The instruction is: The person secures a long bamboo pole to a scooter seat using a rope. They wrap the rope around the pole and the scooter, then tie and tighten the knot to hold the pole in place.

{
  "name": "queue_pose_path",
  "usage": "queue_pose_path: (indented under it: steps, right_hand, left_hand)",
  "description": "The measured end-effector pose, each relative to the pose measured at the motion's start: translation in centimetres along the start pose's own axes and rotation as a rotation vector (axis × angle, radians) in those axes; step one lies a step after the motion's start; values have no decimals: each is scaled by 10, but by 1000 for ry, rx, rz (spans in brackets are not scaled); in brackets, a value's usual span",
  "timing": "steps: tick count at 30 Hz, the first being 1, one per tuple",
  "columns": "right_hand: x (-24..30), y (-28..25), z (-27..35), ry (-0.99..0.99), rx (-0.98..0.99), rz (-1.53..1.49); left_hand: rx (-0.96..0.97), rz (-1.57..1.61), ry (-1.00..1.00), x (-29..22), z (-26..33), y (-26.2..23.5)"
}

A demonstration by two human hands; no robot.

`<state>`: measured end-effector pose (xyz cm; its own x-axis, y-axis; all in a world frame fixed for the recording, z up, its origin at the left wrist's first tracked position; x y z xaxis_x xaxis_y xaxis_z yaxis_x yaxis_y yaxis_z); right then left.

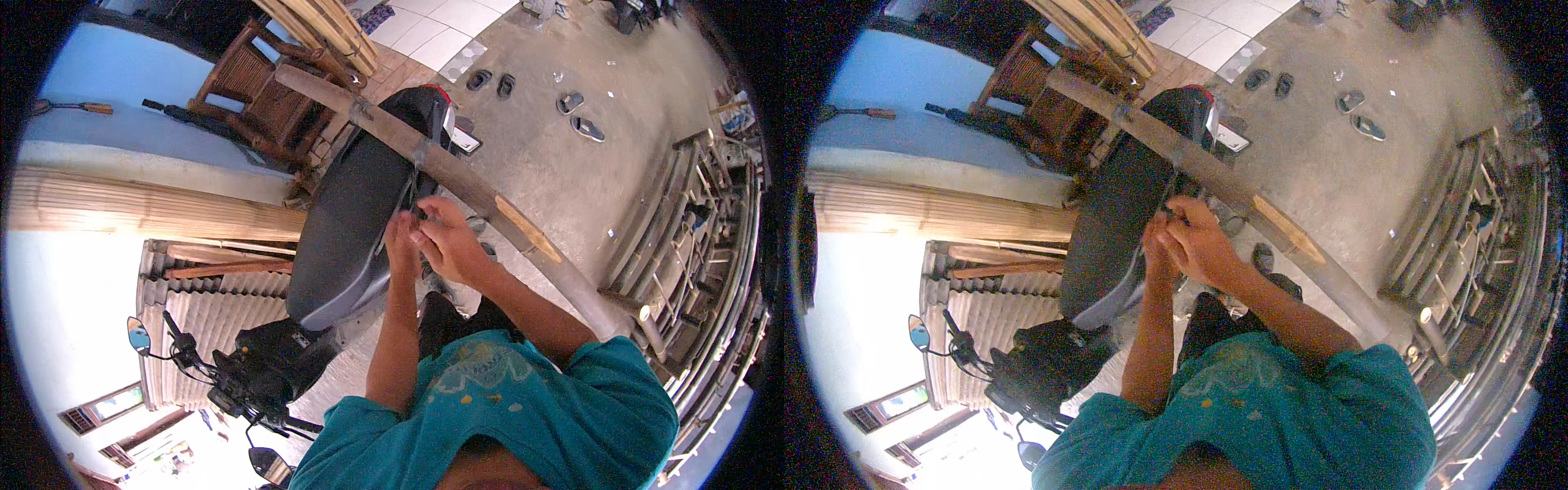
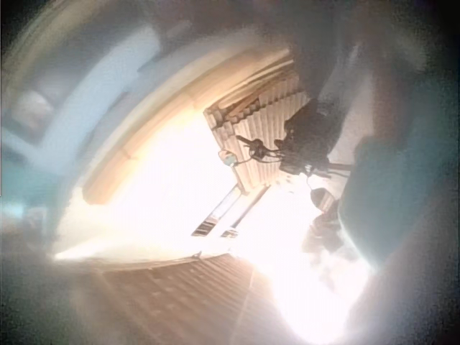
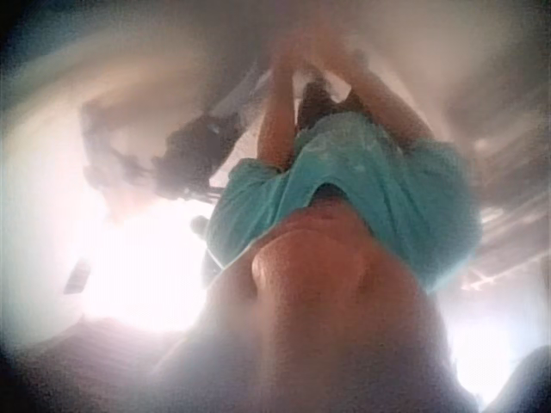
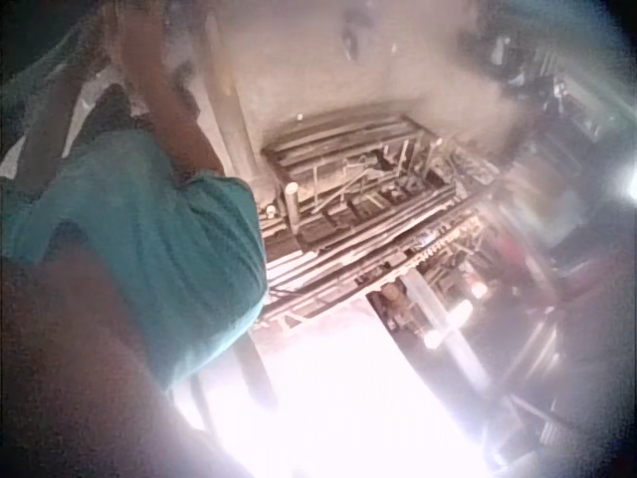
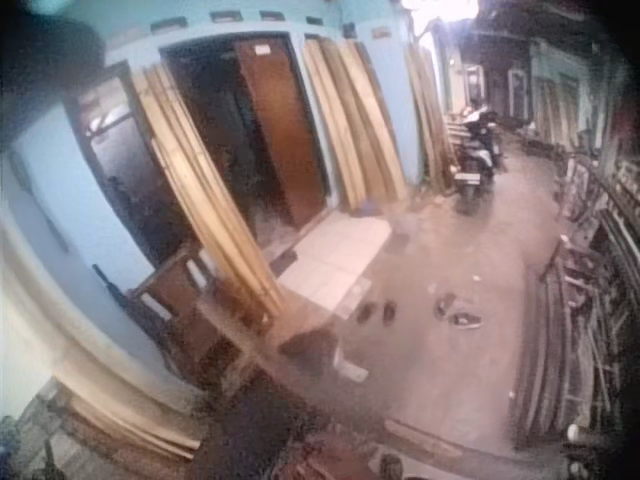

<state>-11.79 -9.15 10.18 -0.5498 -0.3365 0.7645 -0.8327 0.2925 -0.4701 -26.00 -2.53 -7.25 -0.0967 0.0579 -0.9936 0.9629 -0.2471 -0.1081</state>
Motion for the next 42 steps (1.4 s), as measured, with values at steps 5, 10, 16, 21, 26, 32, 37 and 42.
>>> queue_pose_path:
  steps: [5, 10, 16, 21, 26, 32, 37, 42]
  right_hand:
    - [7, 17, -18, -78, 147, -416]
    - [4, 37, 3, 267, 268, -334]
    - [12, 37, 36, 360, -85, -338]
    - [9, 25, 58, 374, -258, -401]
    - [-11, 34, 95, 430, -326, -553]
    - [-68, 60, 158, 553, -697, -1189]
    - [-107, 86, 191, 602, -743, -1722]
    - [-139, 88, 212, 703, -682, -2296]
  left_hand:
    - [-200, -248, 105, -65, -115, -4]
    - [124, -1002, 314, -92, -194, 60]
    - [145, -1246, 179, -59, -211, 76]
    - [158, -1177, 207, -67, -205, 83]
    - [183, -1220, 173, -69, -207, 80]
    - [218, -1174, 216, -57, -206, 76]
    - [241, -1160, 305, -41, -214, 74]
    - [204, -1183, 307, -43, -209, 76]
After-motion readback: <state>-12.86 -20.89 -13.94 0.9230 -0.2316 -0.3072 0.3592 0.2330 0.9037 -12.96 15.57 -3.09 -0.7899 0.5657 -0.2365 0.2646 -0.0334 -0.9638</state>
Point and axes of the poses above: each hand's wrist, its own z-axis away from the middle knuckle, its own y-axis out of the palm, x = y × z, the point moved 5 cm from there along -z, towards the middle knuckle, and after that the axes turned 5 degrees about x, right-handed, at the moved point
